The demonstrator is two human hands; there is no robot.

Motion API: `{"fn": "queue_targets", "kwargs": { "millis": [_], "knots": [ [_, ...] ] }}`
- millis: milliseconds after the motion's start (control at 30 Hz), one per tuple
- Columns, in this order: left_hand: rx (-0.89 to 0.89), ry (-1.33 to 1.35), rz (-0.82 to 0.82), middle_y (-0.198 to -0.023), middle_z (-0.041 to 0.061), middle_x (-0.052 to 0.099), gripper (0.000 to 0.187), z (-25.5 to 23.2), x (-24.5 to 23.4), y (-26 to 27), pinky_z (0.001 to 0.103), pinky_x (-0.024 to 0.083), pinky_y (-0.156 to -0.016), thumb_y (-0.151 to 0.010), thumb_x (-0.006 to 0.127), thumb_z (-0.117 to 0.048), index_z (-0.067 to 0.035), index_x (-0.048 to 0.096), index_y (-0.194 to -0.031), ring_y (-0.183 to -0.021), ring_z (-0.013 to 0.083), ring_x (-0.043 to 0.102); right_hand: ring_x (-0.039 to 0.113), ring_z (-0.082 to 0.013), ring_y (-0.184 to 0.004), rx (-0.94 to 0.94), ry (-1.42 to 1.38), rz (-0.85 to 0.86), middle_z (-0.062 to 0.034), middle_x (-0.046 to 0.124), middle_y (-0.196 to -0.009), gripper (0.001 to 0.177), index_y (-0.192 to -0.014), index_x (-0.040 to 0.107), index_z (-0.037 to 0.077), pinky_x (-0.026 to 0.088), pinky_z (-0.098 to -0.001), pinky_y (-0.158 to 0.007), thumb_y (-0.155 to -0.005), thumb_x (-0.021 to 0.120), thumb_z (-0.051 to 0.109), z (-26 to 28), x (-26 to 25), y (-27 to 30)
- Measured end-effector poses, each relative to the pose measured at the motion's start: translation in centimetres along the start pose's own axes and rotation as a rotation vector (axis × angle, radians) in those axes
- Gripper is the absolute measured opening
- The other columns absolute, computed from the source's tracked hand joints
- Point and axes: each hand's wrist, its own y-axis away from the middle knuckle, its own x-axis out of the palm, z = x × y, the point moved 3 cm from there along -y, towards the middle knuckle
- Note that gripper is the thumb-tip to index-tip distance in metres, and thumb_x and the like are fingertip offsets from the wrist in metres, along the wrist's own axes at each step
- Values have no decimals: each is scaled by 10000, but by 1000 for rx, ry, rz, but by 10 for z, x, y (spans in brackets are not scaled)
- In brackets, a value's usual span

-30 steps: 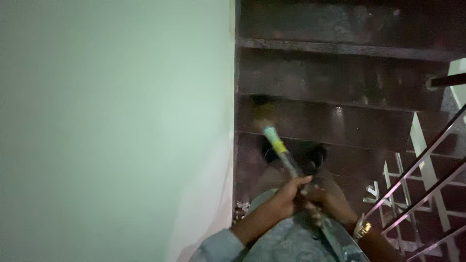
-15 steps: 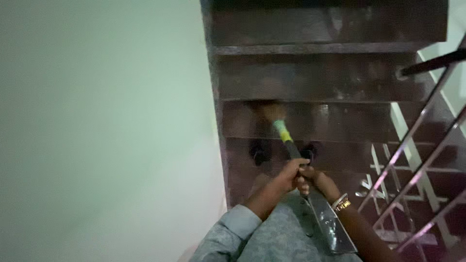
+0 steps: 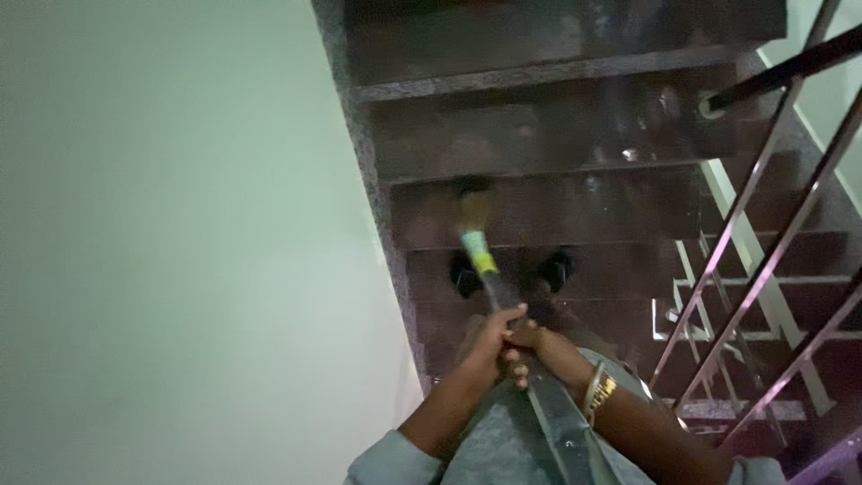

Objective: The person sweeps debris down a flight of stairs using a broom, moving from the top toward the landing.

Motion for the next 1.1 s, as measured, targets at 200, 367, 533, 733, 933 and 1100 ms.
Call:
{"fn": "queue_targets", "kwargs": {
  "millis": [200, 367, 533, 733, 933, 1100],
  "knots": [
    [312, 103, -49, -733, 55, 576, 314, -4, 1, -51, 354, 450, -484, -1000, 679, -344, -43, 652, -915, -492, 158, 495, 472, -110, -509, 94, 76, -130, 4, 592, -674, 250, -837, 635, 96, 398, -267, -475, -1015, 570, 260, 9, -54, -26],
    [149, -61, 114, -567, -9, 419, 329, 1, 51, -121, 325, 357, -404, -958, 652, -426, -119, 647, -840, -411, 129, 346, 493, -139, -535, -95, -184, 21, -24, 570, -689, 222, -866, 581, 72, 424, -291, -489, -1010, 575, 241, 8, -121, -27],
    [-39, -319, 160, -482, -50, 282, 424, 13, 124, -155, 330, 315, -384, -930, 645, -491, -193, 457, -694, -371, 126, 249, 515, -159, -563, -304, -407, 5, -31, 566, -708, 134, -913, 552, 93, 451, -310, -513, -981, 560, 208, 10, -171, 7],
    [-75, -559, 233, -417, -96, 288, 387, 10, 161, -134, 263, 186, -255, -911, 671, -504, -202, 535, -711, -282, 59, 193, 556, -164, -558, -493, -474, -271, -38, 575, -710, 163, -957, 546, 80, 515, -321, -534, -1026, 519, 226, 17, -154, 33],
    [46, -412, 202, -557, -7, 525, 371, 4, 142, -88, 281, 295, -309, -999, 642, -438, -79, 631, -903, -325, 97, 337, 557, -172, -536, -346, -517, -318, -44, 580, -668, 175, -913, 556, 65, 522, -353, -510, -1004, 553, 214, 13, -123, 43],
    [6, -231, 3, -438, -19, 335, 388, 4, 138, -81, 303, 287, -303, -980, 599, -483, -124, 589, -832, -282, 132, 252, 555, -157, -554, -222, -412, 136, -50, 615, -698, 197, -889, 598, 54, 474, -312, -508, -990, 584, 222, 15, -145, 16]
  ]
}}
